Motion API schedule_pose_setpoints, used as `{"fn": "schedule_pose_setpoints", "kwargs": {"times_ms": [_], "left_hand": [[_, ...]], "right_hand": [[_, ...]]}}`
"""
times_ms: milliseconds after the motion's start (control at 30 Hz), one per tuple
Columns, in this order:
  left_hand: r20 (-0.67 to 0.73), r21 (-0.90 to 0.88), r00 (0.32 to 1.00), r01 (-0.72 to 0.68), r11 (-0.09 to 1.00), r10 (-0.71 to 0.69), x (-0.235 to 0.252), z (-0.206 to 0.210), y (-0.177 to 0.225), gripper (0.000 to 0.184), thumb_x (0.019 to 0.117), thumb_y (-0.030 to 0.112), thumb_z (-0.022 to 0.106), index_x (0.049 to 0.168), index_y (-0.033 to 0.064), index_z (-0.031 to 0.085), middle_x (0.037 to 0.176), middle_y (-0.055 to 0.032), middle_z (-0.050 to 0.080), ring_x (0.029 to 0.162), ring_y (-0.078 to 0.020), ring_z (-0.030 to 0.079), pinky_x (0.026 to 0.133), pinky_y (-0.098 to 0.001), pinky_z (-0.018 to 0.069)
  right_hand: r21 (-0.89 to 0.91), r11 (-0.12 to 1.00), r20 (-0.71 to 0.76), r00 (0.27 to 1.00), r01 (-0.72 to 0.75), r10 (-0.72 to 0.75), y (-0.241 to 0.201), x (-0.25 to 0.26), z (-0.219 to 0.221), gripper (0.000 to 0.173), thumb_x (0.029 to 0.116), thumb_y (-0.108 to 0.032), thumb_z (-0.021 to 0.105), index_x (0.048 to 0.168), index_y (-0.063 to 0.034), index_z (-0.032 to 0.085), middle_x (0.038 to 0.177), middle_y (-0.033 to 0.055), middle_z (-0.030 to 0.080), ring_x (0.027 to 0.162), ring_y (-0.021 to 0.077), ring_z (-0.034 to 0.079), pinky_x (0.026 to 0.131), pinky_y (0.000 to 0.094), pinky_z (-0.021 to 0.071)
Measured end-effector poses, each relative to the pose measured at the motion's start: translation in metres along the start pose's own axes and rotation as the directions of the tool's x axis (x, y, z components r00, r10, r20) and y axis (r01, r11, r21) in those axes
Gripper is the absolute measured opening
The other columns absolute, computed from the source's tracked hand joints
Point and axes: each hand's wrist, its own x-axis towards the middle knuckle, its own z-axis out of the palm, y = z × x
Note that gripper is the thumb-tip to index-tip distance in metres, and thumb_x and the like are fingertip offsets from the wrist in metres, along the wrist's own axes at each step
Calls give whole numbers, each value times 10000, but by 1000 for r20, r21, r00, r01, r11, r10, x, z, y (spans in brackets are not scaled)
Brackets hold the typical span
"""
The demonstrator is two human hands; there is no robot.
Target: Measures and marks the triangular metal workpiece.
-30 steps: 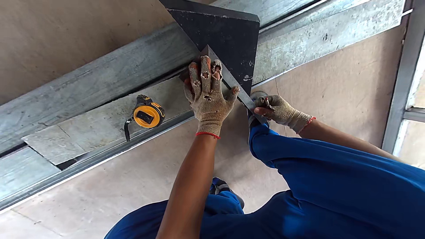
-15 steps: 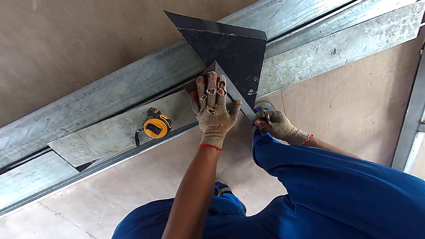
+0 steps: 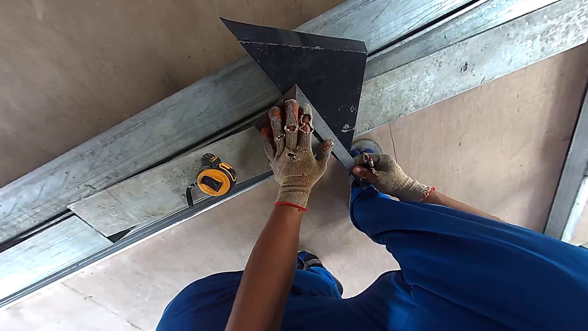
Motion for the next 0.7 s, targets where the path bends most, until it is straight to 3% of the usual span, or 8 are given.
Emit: {"fn": "schedule_pose_setpoints", "kwargs": {"times_ms": [100,300,467,600,700], "left_hand": [[27,-8,1000,6,1000,-6,1,-2,0,859,947,690,471,1615,171,323,1730,-56,157,1600,-313,58,1253,-602,26],[22,-16,1000,3,1000,-3,1,-2,0,863,948,701,481,1601,153,352,1723,-91,176,1596,-326,85,1257,-613,30],[60,-11,998,15,1000,-14,1,-4,1,862,959,705,440,1630,183,296,1734,-60,135,1602,-312,42,1254,-618,1],[52,-6,999,1,1000,-1,1,-3,0,846,960,696,442,1629,199,305,1733,-47,148,1602,-317,43,1253,-623,22],[41,-3,999,0,1000,0,1,-4,1,846,957,698,447,1620,188,322,1729,-61,159,1600,-322,59,1251,-619,28]], "right_hand": [[8,1000,-1,1000,5,-5,2,1,0,168,987,-186,648,1048,-57,739,864,-2,717,742,59,659,688,251,574],[-28,999,1,1000,-31,31,-4,-1,0,153,994,-191,640,1047,-87,738,849,3,702,712,85,644,640,275,562],[-14,999,13,999,-33,33,-5,-4,0,145,999,-180,645,1065,-90,737,850,19,699,687,103,643,604,281,564],[-13,1000,2,1000,-14,14,-4,-2,0,151,991,-180,645,1053,-80,740,860,8,706,719,84,645,654,270,564],[-6,1000,-6,1000,-27,27,-5,-3,1,147,991,-183,645,1041,-80,738,839,1,703,700,76,639,637,262,555]]}}
